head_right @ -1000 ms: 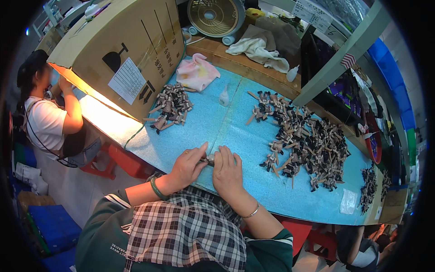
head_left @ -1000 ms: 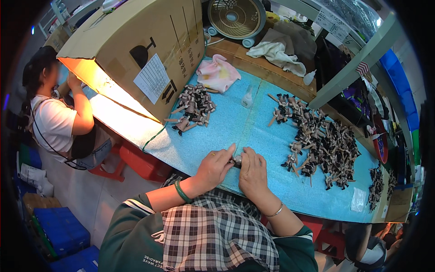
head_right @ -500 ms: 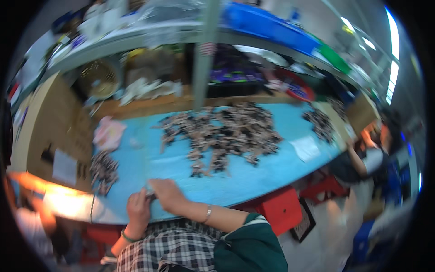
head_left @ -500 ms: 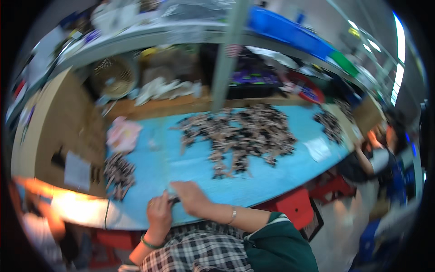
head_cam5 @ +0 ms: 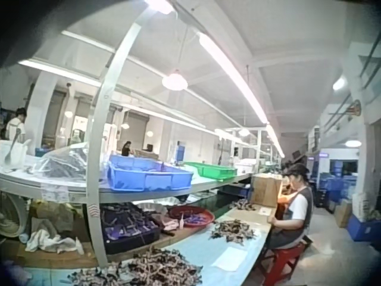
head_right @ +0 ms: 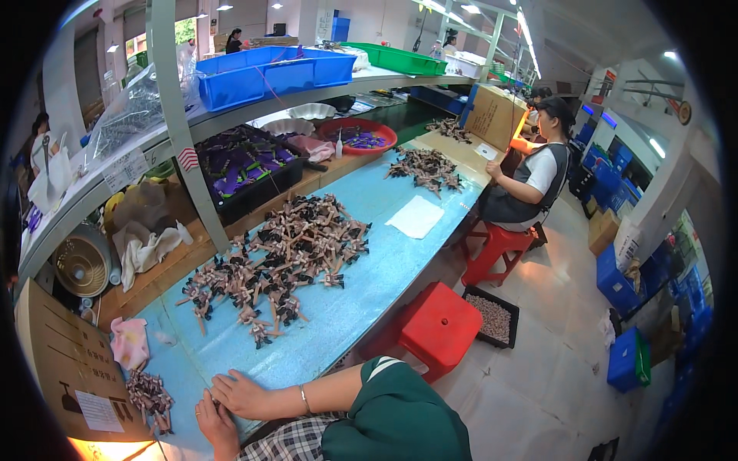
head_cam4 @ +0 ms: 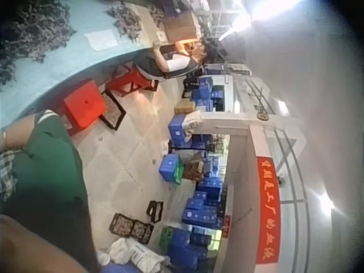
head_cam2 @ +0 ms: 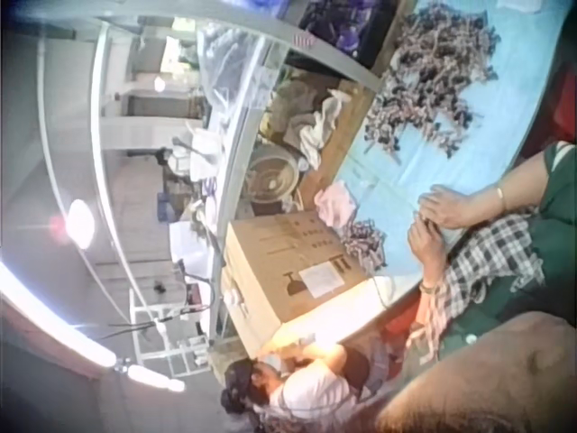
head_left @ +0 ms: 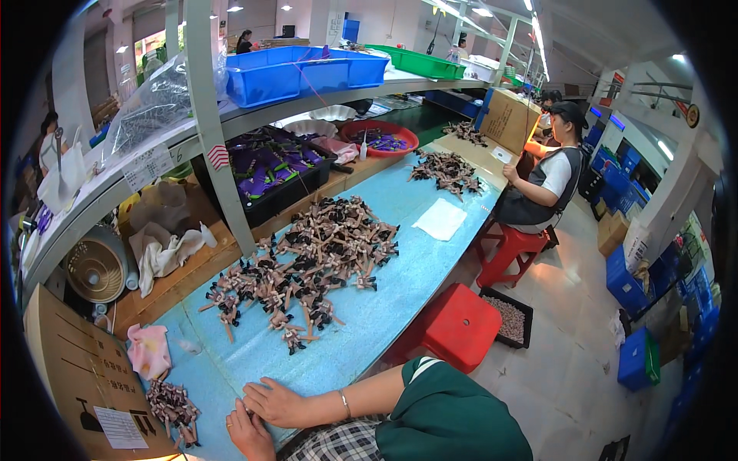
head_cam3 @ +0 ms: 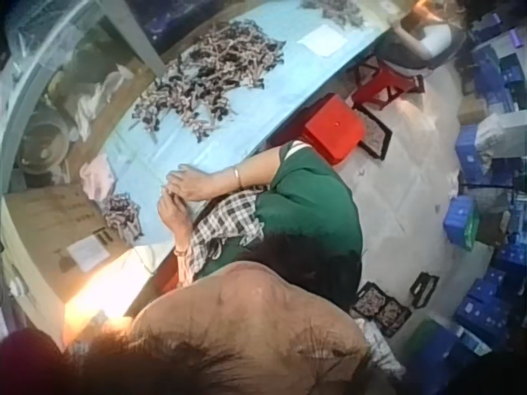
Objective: The person assembles small figurines by applying glue from a squeeze bottle to figurine components and attaching the pieces together by hand.
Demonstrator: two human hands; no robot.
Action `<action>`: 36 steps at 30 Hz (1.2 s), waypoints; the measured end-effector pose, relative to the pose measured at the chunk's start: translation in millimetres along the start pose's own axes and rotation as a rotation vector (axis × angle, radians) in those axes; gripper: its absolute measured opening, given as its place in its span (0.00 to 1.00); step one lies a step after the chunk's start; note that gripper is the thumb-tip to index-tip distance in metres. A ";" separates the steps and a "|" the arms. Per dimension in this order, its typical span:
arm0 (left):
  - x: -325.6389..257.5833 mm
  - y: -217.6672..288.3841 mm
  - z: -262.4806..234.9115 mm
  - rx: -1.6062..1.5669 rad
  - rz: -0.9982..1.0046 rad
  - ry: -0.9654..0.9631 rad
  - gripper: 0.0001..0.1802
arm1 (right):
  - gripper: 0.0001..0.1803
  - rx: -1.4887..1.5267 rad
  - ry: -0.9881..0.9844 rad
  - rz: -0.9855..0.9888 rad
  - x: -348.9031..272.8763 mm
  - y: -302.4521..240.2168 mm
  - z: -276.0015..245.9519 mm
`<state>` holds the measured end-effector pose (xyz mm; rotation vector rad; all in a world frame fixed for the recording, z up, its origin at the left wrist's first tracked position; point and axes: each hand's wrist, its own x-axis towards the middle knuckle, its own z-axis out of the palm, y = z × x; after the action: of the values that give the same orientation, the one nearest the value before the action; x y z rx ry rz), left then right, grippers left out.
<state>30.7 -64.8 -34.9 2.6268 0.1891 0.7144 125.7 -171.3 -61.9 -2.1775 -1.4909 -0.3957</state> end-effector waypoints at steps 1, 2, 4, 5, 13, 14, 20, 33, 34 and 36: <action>0.3 -3.4 -0.6 -0.017 -0.002 -0.012 0.23 | 0.21 0.000 0.000 -0.003 0.7 1.9 -0.4; 0.2 -5.2 -0.9 -0.034 -0.006 -0.023 0.22 | 0.21 0.066 -0.020 -0.020 1.4 5.5 -0.8; 0.0 -4.3 -1.1 -0.035 -0.003 -0.018 0.22 | 0.21 0.131 -0.040 -0.040 10.3 14.2 -10.4; 0.9 -4.6 -1.1 -0.038 0.001 -0.014 0.22 | 0.22 0.339 -0.237 -0.004 21.1 22.1 -27.2; 1.4 -8.1 4.9 -0.035 0.047 0.041 0.20 | 0.24 0.307 -0.134 -0.071 11.4 8.1 -31.8; 1.3 -8.8 5.2 -0.020 0.075 0.063 0.20 | 0.23 0.196 -0.083 -0.041 8.3 1.3 -25.2; 0.6 -10.6 4.6 -0.076 0.043 0.037 0.20 | 0.22 0.014 -0.002 0.005 1.2 -8.0 -15.0; 2.4 -9.9 3.2 -0.111 0.041 0.057 0.22 | 0.16 0.403 -0.502 -0.160 61.3 52.5 -56.1; 2.6 -8.6 2.3 -0.108 0.033 0.057 0.21 | 0.16 0.358 -0.594 -0.197 67.4 49.7 -58.8; 3.0 -9.5 2.6 -0.108 0.023 0.057 0.21 | 0.16 0.312 -0.688 -0.233 76.6 48.5 -58.6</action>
<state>34.4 -56.4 -39.7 2.5115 0.1337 0.7860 200.5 -156.0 14.5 -1.9751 -2.0009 0.5458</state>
